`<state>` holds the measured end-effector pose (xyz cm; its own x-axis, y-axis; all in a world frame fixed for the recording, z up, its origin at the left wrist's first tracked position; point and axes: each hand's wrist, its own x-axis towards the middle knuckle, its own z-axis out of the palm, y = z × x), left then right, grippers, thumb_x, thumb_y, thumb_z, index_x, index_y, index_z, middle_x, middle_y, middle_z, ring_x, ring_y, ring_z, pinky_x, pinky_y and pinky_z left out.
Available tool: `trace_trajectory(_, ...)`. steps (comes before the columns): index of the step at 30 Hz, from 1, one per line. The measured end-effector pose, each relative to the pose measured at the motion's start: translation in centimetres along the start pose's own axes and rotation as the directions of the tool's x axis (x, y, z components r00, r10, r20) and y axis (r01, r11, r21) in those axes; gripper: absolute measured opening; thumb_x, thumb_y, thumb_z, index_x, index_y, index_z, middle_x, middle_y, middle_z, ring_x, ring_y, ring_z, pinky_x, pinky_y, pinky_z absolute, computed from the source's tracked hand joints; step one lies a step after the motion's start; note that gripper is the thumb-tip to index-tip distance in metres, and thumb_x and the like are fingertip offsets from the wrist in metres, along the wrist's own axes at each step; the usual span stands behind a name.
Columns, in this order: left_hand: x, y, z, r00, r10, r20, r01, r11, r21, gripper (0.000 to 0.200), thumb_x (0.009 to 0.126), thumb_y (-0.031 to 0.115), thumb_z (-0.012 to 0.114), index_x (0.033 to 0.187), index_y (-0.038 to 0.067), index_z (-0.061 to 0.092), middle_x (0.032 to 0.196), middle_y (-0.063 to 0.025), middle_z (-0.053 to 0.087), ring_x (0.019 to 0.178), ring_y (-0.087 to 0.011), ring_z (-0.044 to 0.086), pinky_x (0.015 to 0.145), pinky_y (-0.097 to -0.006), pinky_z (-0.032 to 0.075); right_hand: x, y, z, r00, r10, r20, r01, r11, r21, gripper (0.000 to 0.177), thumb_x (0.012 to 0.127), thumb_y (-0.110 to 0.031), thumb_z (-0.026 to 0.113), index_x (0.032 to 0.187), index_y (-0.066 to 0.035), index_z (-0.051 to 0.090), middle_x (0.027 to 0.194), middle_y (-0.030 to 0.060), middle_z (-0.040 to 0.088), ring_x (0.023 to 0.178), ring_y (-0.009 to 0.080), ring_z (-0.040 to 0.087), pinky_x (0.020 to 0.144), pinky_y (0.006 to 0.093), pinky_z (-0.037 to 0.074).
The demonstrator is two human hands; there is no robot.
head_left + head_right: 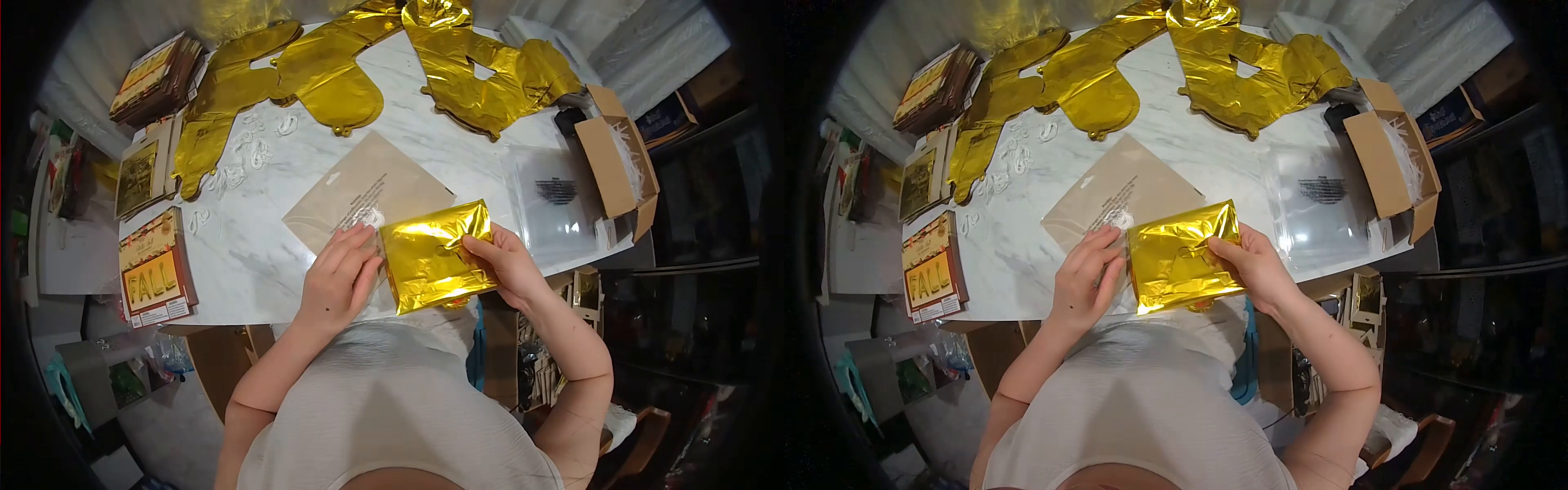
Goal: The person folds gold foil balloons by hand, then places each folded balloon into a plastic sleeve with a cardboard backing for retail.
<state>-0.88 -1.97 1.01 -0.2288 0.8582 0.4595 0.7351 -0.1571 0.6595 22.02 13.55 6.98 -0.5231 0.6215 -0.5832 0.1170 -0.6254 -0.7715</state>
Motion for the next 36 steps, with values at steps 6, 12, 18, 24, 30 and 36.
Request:
trace_trajectory(6,-0.1,-0.1,-0.1,0.999,0.044,-0.007,-0.044,0.999,-0.016,0.021,0.094,0.005,0.077,0.114,0.001,0.072,0.131,-0.0163,0.072,0.126,-0.0361,0.069,0.114,-0.0529,0.052,1.3,1.8,0.7,0.993,0.023,0.116,-0.018,0.999,-0.049,0.014,0.109,-0.013,0.066,0.119,-0.004,0.066,0.095,0.0017,0.071,0.082,0.0083,0.068,0.078,0.0254,0.058)
trace_trajectory(12,0.0,-0.1,-0.2,0.998,0.056,0.01,-0.056,0.997,-0.044,0.021,0.094,0.003,0.077,0.114,0.001,0.072,0.131,-0.0163,0.073,0.125,-0.0363,0.069,0.115,-0.0542,0.051,1.6,2.3,2.4,0.99,0.029,0.135,-0.027,1.0,-0.016,0.015,0.108,-0.015,0.068,0.118,-0.004,0.068,0.096,0.0007,0.07,0.083,0.0073,0.066,0.079,0.0247,0.057)
trace_trajectory(18,0.1,0.1,-0.4,0.997,0.001,0.076,0.005,0.996,-0.086,0.015,0.095,0.002,0.074,0.11,0.0,0.072,0.13,-0.0161,0.074,0.127,-0.0362,0.069,0.118,-0.0549,0.048,2.9,1.2,2.0,0.982,0.061,0.181,-0.047,0.996,-0.078,0.02,0.108,-0.016,0.068,0.121,-0.001,0.069,0.106,0.0039,0.075,0.091,0.01,0.071,0.083,0.0255,0.058)
trace_trajectory(24,0.0,0.1,0.0,0.989,-0.001,0.147,0.001,1.0,0.003,0.019,0.095,0.006,0.077,0.113,0.001,0.071,0.132,-0.0158,0.073,0.129,-0.0363,0.067,0.12,-0.0559,0.045,1.6,1.5,0.4,0.949,0.116,0.292,-0.214,0.918,0.333,0.053,0.113,-0.042,0.053,0.147,-0.001,0.056,0.142,0.0103,0.067,0.131,0.0218,0.065,0.113,0.0397,0.052)
trace_trajectory(30,0.0,0.0,-0.1,0.991,0.002,0.134,0.001,1.0,-0.026,0.02,0.096,0.005,0.076,0.114,0.001,0.071,0.131,-0.0164,0.073,0.128,-0.0365,0.068,0.12,-0.0559,0.046,-2.7,5.9,1.0,0.998,-0.019,0.064,0.013,0.996,0.09,0.046,0.109,-0.02,0.065,0.151,-0.007,0.051,0.133,0.0074,0.071,0.12,0.0191,0.07,0.097,0.038,0.062)
trace_trajectory(36,-0.1,0.1,-0.1,0.992,0.059,0.114,-0.055,0.998,-0.035,0.021,0.094,0.002,0.076,0.115,0.0,0.071,0.13,-0.017,0.073,0.127,-0.037,0.068,0.119,-0.0562,0.047,-1.1,5.7,0.7,0.994,-0.098,0.041,0.098,0.995,-0.01,0.041,0.106,-0.008,0.067,0.145,-0.004,0.053,0.114,0.0052,0.076,0.097,0.0126,0.076,0.08,0.0282,0.065)
